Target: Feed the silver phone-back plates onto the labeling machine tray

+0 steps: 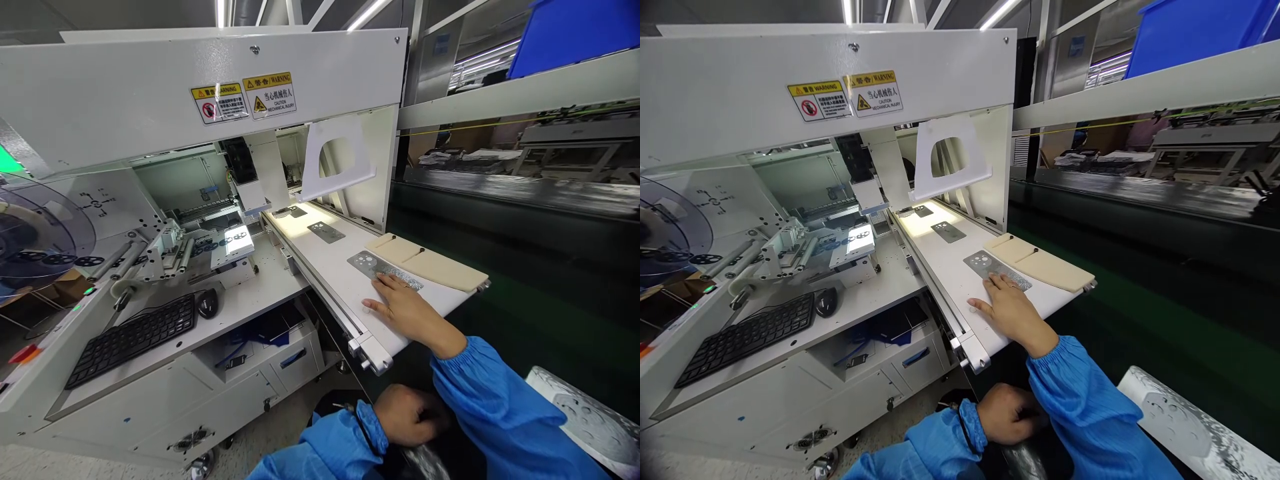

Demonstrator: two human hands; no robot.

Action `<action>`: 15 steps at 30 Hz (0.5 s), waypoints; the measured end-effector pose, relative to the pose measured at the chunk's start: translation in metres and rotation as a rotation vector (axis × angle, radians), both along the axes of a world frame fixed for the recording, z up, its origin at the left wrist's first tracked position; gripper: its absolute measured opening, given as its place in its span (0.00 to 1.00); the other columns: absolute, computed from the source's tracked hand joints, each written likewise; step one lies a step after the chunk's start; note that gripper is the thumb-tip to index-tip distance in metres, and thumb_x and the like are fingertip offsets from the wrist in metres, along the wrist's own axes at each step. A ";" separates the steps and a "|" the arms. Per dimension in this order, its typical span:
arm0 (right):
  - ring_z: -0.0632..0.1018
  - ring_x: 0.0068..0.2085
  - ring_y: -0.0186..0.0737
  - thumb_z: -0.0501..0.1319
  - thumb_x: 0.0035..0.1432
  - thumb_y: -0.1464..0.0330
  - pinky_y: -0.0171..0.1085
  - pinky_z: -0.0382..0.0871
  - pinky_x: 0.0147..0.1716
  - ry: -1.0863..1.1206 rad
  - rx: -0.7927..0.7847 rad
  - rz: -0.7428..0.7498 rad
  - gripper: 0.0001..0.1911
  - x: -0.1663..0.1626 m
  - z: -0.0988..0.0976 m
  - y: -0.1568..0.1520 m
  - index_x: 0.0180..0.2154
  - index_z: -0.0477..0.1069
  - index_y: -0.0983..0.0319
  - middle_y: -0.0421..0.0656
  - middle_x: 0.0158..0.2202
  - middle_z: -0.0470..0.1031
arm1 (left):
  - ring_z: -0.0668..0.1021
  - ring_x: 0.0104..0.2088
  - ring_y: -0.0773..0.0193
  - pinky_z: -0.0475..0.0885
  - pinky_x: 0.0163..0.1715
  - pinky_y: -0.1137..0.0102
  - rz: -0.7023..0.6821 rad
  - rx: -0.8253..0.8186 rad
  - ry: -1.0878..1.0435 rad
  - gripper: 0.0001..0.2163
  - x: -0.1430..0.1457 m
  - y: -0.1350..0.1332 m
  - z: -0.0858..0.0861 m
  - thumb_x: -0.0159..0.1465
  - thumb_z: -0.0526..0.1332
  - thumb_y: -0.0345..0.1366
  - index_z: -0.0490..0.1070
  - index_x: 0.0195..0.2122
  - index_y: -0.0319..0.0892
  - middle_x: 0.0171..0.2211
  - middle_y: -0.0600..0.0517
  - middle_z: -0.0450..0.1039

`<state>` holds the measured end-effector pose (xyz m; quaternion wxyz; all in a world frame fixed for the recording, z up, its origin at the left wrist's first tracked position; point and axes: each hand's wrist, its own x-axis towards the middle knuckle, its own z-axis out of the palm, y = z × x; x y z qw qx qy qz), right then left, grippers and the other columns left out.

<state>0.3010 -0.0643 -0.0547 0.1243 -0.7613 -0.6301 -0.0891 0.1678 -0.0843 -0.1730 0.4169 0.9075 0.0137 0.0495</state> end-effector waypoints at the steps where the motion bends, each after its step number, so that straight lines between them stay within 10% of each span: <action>1: 0.60 0.61 0.62 0.47 0.65 0.48 0.53 0.58 0.59 0.002 -0.010 -0.004 0.37 0.001 0.001 0.000 0.59 0.63 0.73 0.59 0.61 0.58 | 0.80 0.45 0.59 0.72 0.43 0.72 0.002 -0.004 0.003 0.12 0.000 0.000 0.000 0.60 0.59 0.29 0.76 0.44 0.41 0.44 0.48 0.79; 15: 0.59 0.61 0.62 0.46 0.65 0.48 0.55 0.59 0.58 0.028 0.015 -0.016 0.37 0.002 0.004 0.002 0.59 0.63 0.73 0.59 0.61 0.57 | 0.80 0.44 0.60 0.72 0.43 0.72 0.008 0.021 0.001 0.11 0.001 -0.001 0.000 0.62 0.59 0.32 0.76 0.44 0.38 0.44 0.46 0.80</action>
